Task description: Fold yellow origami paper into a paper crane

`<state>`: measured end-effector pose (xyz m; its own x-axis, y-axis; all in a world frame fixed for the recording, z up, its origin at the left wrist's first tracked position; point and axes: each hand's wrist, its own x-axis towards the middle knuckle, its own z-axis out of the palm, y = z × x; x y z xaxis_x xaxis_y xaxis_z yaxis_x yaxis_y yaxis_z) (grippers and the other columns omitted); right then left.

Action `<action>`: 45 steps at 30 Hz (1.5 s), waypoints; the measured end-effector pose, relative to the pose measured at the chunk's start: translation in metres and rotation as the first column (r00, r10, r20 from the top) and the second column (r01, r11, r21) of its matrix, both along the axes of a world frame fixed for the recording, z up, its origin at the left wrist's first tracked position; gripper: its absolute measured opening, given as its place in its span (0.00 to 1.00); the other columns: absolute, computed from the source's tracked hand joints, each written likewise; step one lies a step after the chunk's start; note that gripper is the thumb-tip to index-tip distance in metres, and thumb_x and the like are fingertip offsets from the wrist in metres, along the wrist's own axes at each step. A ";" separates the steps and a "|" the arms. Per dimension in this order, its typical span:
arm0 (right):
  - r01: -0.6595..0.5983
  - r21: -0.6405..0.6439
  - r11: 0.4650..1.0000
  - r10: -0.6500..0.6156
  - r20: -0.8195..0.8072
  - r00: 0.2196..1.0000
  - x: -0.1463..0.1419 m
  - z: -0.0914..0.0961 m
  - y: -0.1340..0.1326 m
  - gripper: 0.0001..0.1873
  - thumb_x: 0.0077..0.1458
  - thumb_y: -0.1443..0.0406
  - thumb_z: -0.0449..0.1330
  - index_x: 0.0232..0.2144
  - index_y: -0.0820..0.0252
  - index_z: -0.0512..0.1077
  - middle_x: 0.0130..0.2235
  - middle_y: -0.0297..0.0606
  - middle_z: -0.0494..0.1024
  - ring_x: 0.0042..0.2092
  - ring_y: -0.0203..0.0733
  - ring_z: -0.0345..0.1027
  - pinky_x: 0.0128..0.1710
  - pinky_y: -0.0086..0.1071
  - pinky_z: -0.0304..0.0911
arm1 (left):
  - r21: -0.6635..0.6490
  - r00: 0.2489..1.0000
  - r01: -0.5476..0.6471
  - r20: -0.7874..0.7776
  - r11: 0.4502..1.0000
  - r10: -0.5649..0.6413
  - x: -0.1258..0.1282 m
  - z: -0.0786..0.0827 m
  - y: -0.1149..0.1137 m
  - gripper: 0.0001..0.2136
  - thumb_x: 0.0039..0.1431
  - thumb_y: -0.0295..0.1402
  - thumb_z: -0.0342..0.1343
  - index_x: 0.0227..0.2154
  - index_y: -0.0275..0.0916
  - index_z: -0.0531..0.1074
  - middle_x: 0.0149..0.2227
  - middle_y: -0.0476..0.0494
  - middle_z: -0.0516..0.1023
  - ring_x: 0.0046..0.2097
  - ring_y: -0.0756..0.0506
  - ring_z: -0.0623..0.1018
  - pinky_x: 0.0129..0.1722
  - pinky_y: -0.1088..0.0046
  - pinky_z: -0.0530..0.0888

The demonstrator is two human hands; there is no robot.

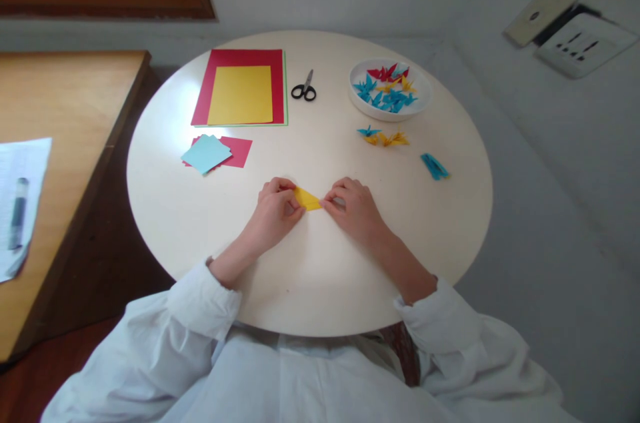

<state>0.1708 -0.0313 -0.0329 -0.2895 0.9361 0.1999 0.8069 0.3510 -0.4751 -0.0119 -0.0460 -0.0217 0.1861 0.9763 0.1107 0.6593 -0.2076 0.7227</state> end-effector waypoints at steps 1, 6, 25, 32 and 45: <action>0.000 0.002 1.000 0.000 0.002 1.000 0.000 0.000 0.000 0.06 0.51 0.65 0.60 0.23 0.57 0.72 0.33 0.39 0.73 0.37 0.43 0.65 0.38 0.37 0.57 | -0.005 1.000 -0.001 -0.002 1.000 0.001 0.000 0.001 0.000 0.06 0.47 0.26 0.57 0.19 0.38 0.67 0.42 0.42 0.69 0.45 0.42 0.71 0.50 0.58 0.68; 0.009 0.022 1.000 -0.010 0.020 1.000 -0.001 0.000 -0.001 0.06 0.50 0.65 0.61 0.23 0.57 0.72 0.33 0.38 0.73 0.37 0.43 0.64 0.37 0.36 0.56 | -0.017 1.000 -0.001 -0.003 1.000 0.001 0.001 0.002 0.000 0.06 0.47 0.26 0.57 0.20 0.38 0.67 0.42 0.42 0.69 0.46 0.42 0.71 0.50 0.59 0.68; 0.010 0.045 0.999 -0.012 0.038 0.999 -0.003 0.001 -0.002 0.07 0.51 0.65 0.60 0.23 0.57 0.72 0.33 0.39 0.73 0.36 0.44 0.65 0.36 0.37 0.56 | 0.011 0.977 -0.098 -0.190 0.995 0.098 0.000 0.001 -0.001 0.04 0.48 0.30 0.59 0.28 0.40 0.70 0.48 0.41 0.66 0.49 0.37 0.67 0.49 0.50 0.62; 0.028 0.037 0.999 -0.029 0.032 0.999 -0.004 0.002 -0.003 0.06 0.50 0.65 0.61 0.23 0.57 0.73 0.33 0.40 0.72 0.37 0.45 0.64 0.37 0.38 0.58 | 0.074 0.967 0.035 -0.254 0.997 -0.015 0.000 -0.002 -0.005 0.11 0.53 0.26 0.54 0.39 0.46 0.71 0.58 0.39 0.55 0.56 0.35 0.61 0.52 0.50 0.60; 0.077 0.114 0.990 -0.073 -0.039 0.997 -0.003 -0.004 -0.005 0.06 0.48 0.64 0.63 0.22 0.57 0.72 0.40 0.43 0.69 0.41 0.48 0.61 0.45 0.43 0.61 | 0.159 0.955 0.122 -0.287 0.980 -0.072 -0.001 -0.008 -0.005 0.13 0.55 0.25 0.52 0.34 0.50 0.78 0.60 0.44 0.55 0.59 0.35 0.58 0.54 0.50 0.59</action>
<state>0.1678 -0.0360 -0.0366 -0.2103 0.9250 0.3166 0.8167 0.3442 -0.4632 -0.0131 -0.0515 -0.0299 0.3267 0.9224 0.2062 0.7994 -0.3860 0.4604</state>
